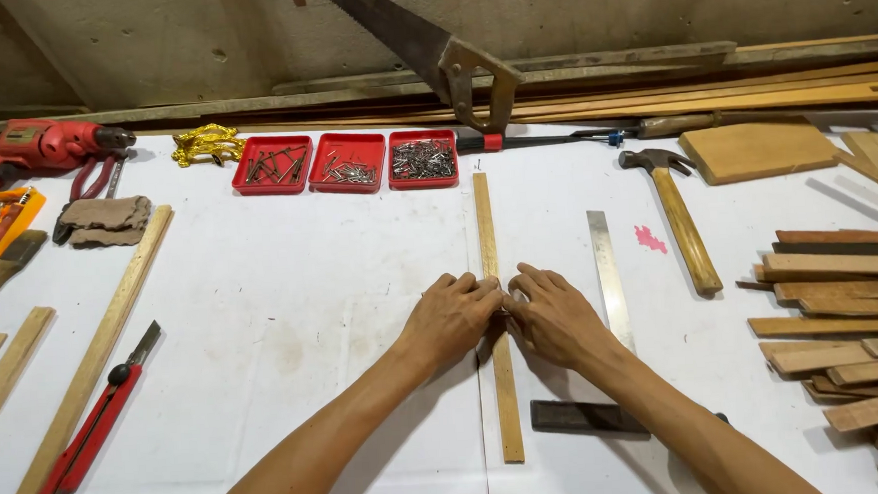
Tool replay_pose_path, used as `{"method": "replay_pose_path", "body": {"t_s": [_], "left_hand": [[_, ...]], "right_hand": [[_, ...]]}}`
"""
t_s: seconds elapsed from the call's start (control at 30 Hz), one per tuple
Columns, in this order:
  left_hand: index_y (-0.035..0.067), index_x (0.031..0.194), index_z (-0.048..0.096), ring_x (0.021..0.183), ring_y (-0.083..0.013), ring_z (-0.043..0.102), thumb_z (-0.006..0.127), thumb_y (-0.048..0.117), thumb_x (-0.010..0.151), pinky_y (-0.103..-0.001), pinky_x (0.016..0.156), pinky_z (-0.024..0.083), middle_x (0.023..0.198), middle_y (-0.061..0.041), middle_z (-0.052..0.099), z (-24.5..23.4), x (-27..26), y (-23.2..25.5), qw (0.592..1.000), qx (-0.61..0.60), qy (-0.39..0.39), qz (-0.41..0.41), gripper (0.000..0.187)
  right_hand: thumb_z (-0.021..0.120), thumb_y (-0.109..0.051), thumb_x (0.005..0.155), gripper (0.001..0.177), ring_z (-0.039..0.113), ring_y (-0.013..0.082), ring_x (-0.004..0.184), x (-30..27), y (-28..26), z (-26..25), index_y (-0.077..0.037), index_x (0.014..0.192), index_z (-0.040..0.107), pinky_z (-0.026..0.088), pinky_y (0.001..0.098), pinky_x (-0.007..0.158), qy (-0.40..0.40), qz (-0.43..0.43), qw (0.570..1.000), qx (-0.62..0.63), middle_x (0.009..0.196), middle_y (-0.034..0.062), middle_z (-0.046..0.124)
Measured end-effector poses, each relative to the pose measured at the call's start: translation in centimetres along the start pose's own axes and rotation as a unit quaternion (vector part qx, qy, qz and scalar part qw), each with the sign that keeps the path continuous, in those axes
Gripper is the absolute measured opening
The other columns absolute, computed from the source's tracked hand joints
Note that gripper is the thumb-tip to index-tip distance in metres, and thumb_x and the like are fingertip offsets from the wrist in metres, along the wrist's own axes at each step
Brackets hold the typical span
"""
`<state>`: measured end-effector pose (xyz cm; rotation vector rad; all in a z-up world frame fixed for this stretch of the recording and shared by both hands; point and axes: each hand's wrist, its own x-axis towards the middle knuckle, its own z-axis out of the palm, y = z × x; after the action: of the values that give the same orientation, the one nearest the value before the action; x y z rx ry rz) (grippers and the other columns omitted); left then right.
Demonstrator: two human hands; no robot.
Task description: Sanding a thin strip of wood with a sanding block at a workbench.
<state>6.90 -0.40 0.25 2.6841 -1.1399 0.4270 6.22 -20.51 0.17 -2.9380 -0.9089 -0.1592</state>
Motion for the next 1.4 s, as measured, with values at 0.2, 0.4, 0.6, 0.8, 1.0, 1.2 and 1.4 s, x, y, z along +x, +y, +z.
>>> {"method": "replay_pose_path", "body": {"t_s": [0.2, 0.4, 0.6, 0.8, 1.0, 1.2, 1.4], "left_hand": [[0.009, 0.097, 0.068, 0.091, -0.0209, 0.065, 0.070, 0.024, 0.090, -0.037, 0.077, 0.049, 0.106, -0.003, 0.072, -1.3, 2.2, -2.1, 0.999, -0.048, 0.008, 0.000, 0.017], [0.009, 0.100, 0.069, 0.091, -0.0203, 0.065, 0.070, 0.024, 0.089, -0.036, 0.078, 0.049, 0.111, -0.003, 0.073, 0.3, 4.5, -4.8, 0.998, -0.061, 0.025, -0.006, 0.018], [0.013, 0.101, 0.072, 0.087, -0.0208, 0.065, 0.069, 0.021, 0.092, -0.036, 0.076, 0.048, 0.104, -0.002, 0.075, 2.1, 7.1, -7.7, 0.996, -0.085, 0.028, -0.021, 0.013], [0.016, 0.099, 0.074, 0.082, -0.0240, 0.063, 0.068, 0.013, 0.090, -0.039, 0.073, 0.046, 0.095, -0.004, 0.075, 0.8, 9.2, -9.3, 0.991, -0.124, 0.052, -0.024, 0.011], [0.011, 0.092, 0.070, 0.081, -0.0277, 0.062, 0.070, 0.009, 0.081, -0.042, 0.074, 0.045, 0.083, -0.006, 0.071, 1.4, 9.6, -10.3, 0.990, -0.132, 0.031, -0.024, 0.012], [0.010, 0.090, 0.066, 0.080, -0.0320, 0.062, 0.070, 0.013, 0.084, -0.044, 0.076, 0.048, 0.080, -0.014, 0.068, 1.4, 9.2, -9.6, 0.992, -0.114, 0.010, -0.049, 0.008], [0.009, 0.091, 0.065, 0.081, -0.0314, 0.064, 0.071, 0.013, 0.085, -0.042, 0.078, 0.050, 0.082, -0.014, 0.068, 0.6, 6.6, -6.9, 0.993, -0.102, -0.005, -0.056, 0.009]], "right_hand": [[0.063, -0.027, 0.093, 0.029, 0.046, 0.0364, 0.136, 2.8, 2.3, 0.5, -0.007, 0.112, 0.072, 0.036, 0.0493, 0.115, -0.019, 0.002, 1.000, -0.010, 0.127, 0.0184, 0.064], [0.063, -0.026, 0.093, 0.027, 0.047, 0.0363, 0.135, 5.7, 3.8, 0.6, -0.008, 0.111, 0.073, 0.035, 0.0495, 0.115, -0.011, 0.014, 1.000, 0.005, 0.125, 0.0169, 0.065], [0.064, -0.025, 0.091, 0.027, 0.049, 0.0353, 0.135, 8.3, 5.6, 0.6, -0.008, 0.110, 0.073, 0.039, 0.0480, 0.113, 0.014, 0.021, 1.000, 0.007, 0.124, 0.0157, 0.066], [0.065, -0.030, 0.093, 0.025, 0.049, 0.0365, 0.134, 11.1, 7.2, 0.9, -0.012, 0.104, 0.078, 0.039, 0.0504, 0.112, 0.002, 0.044, 0.999, -0.005, 0.122, 0.0168, 0.067], [0.066, -0.028, 0.091, 0.023, 0.062, 0.0280, 0.113, 11.7, 7.9, 0.5, -0.012, 0.099, 0.080, 0.050, 0.0443, 0.103, -0.044, 0.067, 0.995, 0.054, 0.121, 0.0159, 0.066], [0.066, -0.028, 0.093, 0.025, 0.061, 0.0277, 0.109, 10.8, 7.5, 1.7, -0.007, 0.098, 0.079, 0.051, 0.0441, 0.101, -0.012, 0.050, 0.998, 0.032, 0.116, 0.0170, 0.066], [0.062, -0.026, 0.096, 0.025, 0.061, 0.0266, 0.103, 7.7, 4.2, -0.7, -0.005, 0.097, 0.076, 0.053, 0.0423, 0.095, -0.045, 0.061, 0.995, 0.061, 0.112, 0.0140, 0.065]]}}
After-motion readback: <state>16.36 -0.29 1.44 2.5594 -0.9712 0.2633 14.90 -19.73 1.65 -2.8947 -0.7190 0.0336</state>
